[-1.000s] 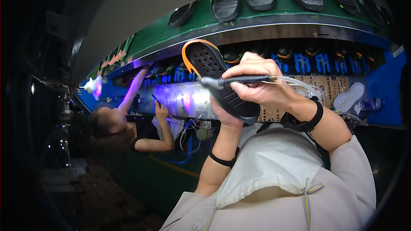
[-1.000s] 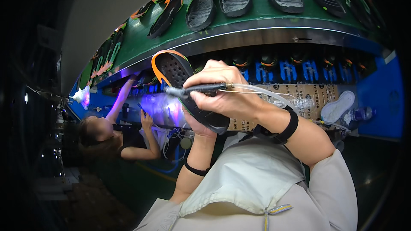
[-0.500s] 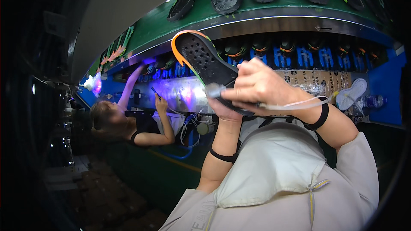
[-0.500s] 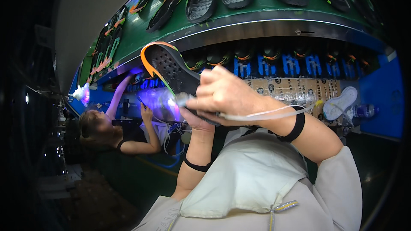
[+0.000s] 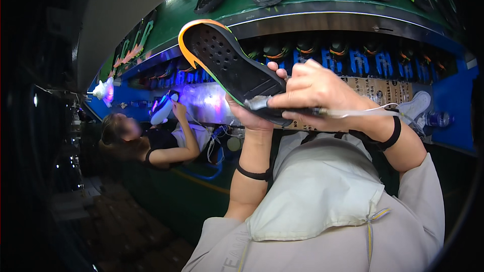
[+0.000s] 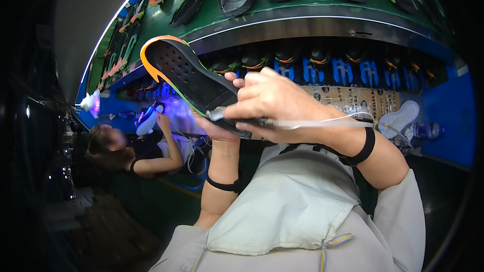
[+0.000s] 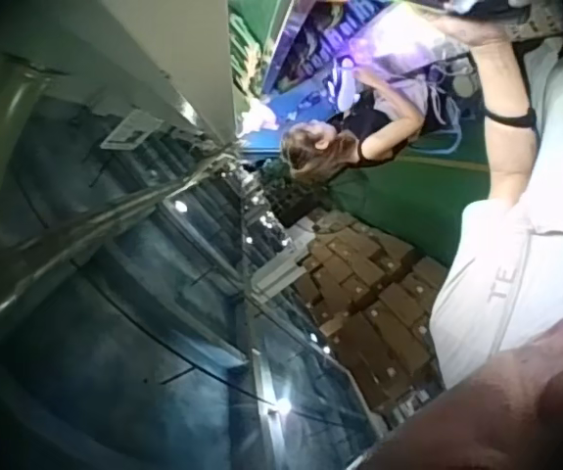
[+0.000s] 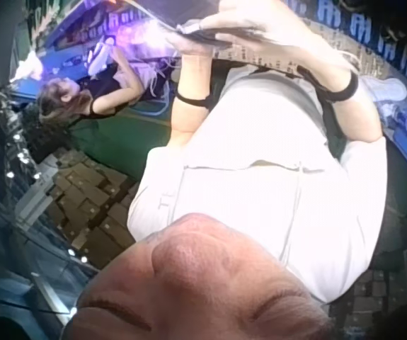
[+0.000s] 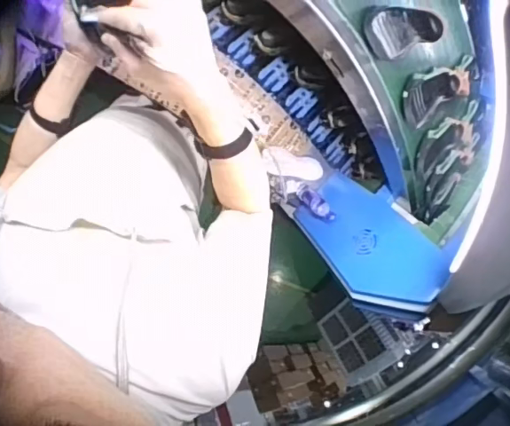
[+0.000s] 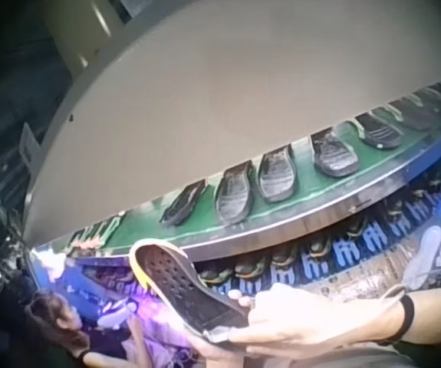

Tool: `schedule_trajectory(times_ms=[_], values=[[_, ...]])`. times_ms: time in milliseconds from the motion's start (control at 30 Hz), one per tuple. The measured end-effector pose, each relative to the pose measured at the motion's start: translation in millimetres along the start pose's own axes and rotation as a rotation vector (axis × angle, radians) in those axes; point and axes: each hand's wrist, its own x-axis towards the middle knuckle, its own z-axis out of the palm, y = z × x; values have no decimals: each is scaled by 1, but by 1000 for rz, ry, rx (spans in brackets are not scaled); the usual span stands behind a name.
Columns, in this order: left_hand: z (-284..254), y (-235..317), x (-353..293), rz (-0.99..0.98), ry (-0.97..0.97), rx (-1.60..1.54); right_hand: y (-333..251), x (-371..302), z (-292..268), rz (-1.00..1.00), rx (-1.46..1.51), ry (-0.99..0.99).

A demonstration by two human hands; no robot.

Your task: Applying adhesive to the bottom of shoe soles using a brush.

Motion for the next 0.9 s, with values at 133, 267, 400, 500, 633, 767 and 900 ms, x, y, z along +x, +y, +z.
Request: schedule_trajectory(times_ms=[133,267,400,500,633,767,900], values=[[2,15,3,-21,-46,-21,-3,2,-8,-183,93,-289],[7,29,8,-29,-94,118,-3,3,-15,38,12,-160],[11,42,12,-76,-86,252,-1,2,-17,-125,116,-395],[24,51,21,-83,-182,390,0,3,-17,62,218,-214],[37,60,28,-207,-147,613,-2,9,-18,-38,12,-330],[38,67,33,-282,-80,777,-2,11,-24,17,95,-321],[30,73,44,-386,24,699,4,12,-19,-107,89,-413]])
